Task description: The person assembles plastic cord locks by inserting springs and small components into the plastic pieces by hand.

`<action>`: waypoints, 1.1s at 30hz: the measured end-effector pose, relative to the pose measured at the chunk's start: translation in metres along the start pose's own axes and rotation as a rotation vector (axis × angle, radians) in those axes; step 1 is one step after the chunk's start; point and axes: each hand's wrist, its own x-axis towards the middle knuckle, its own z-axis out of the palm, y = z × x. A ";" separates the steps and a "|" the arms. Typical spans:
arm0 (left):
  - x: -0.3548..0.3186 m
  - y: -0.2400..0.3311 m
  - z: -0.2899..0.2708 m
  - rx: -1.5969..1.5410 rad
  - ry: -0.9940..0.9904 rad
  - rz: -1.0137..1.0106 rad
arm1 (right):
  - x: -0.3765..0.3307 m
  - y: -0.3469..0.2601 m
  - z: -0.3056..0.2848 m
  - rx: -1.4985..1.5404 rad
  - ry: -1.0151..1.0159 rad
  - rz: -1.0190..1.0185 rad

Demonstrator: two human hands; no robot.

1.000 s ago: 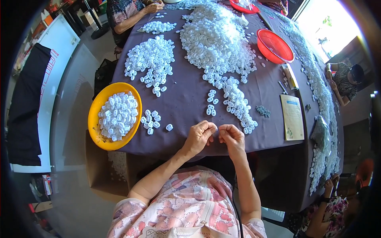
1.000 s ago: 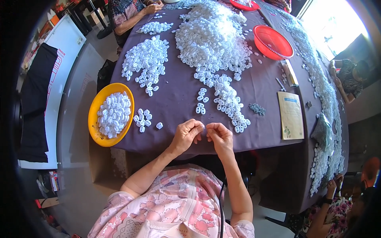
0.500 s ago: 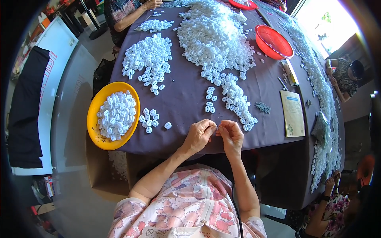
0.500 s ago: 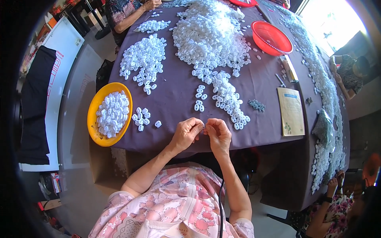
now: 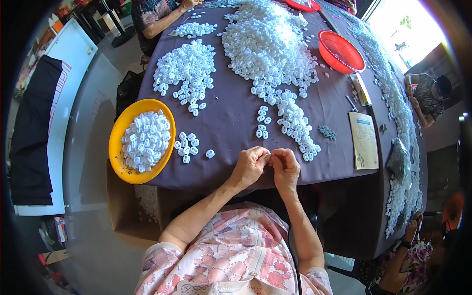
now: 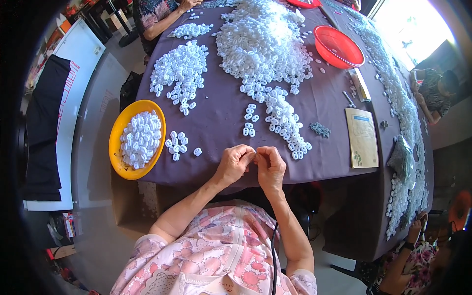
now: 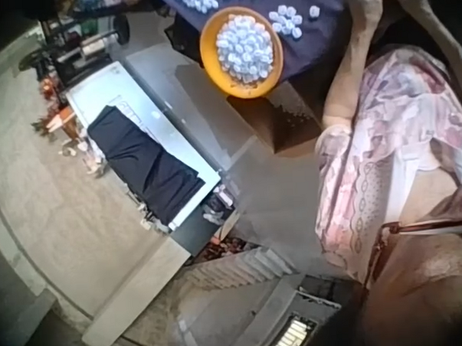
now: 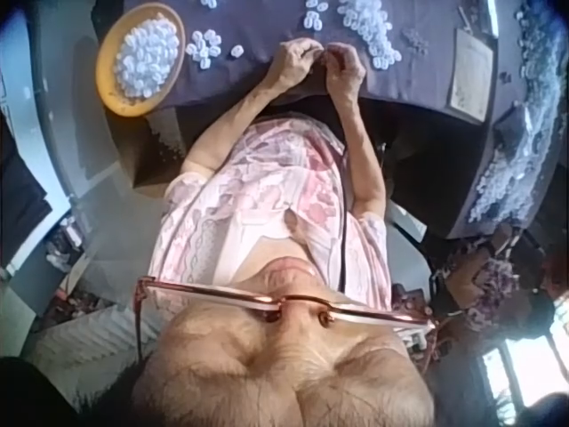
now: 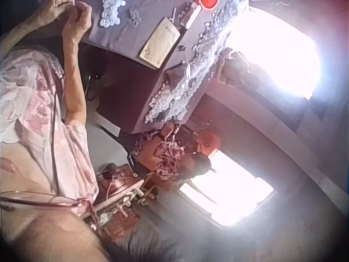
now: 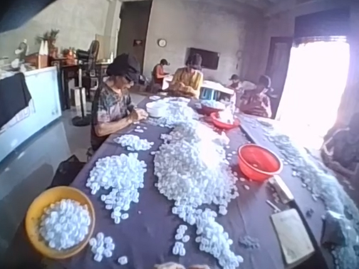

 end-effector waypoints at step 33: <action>-0.003 -0.004 -0.008 -0.436 0.057 -0.279 | 0.062 -0.005 -0.008 -0.506 -0.165 -0.195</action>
